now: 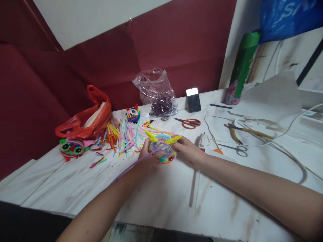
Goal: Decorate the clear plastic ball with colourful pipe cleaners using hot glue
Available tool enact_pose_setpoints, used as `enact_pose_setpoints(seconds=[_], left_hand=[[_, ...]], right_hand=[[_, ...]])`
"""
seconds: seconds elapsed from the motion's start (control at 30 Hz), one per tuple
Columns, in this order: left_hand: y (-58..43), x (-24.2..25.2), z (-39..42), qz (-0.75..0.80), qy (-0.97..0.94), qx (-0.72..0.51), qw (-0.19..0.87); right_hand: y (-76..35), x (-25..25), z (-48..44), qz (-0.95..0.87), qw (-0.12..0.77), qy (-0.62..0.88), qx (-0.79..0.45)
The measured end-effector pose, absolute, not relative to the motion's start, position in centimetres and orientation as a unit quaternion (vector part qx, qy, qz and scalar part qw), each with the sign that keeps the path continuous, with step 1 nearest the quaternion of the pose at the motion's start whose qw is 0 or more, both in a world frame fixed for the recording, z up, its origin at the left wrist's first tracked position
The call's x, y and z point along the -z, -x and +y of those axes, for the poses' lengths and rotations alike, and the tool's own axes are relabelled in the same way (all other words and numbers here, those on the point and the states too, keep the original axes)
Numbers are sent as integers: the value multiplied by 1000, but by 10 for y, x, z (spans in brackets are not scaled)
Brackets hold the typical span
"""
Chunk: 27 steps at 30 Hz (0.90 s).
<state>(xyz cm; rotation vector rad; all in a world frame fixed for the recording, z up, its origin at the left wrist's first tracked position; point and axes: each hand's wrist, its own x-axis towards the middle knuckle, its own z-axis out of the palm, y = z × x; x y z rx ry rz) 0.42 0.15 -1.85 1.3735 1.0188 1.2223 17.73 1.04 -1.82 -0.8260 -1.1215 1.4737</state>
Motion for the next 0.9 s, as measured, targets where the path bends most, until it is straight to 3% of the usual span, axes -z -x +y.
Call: enact_pose_setpoints(seconds=[0.13,0.43,0.63,0.9], left_hand=[[-2,21,1,432,-587,-509,458],[-6,18,-1,399,-580,-519,484],[-2,21,1,452,-600,-513,415],[-9,12,-2,439,-533,-541,479]], right_hand=[[-178,16,10,-471,526,355,-613],[-178,18,10,-500,517,357,-597],[-177,15,5,-497,518,338,-609],[-174,17,4,-494,526,326,-610]])
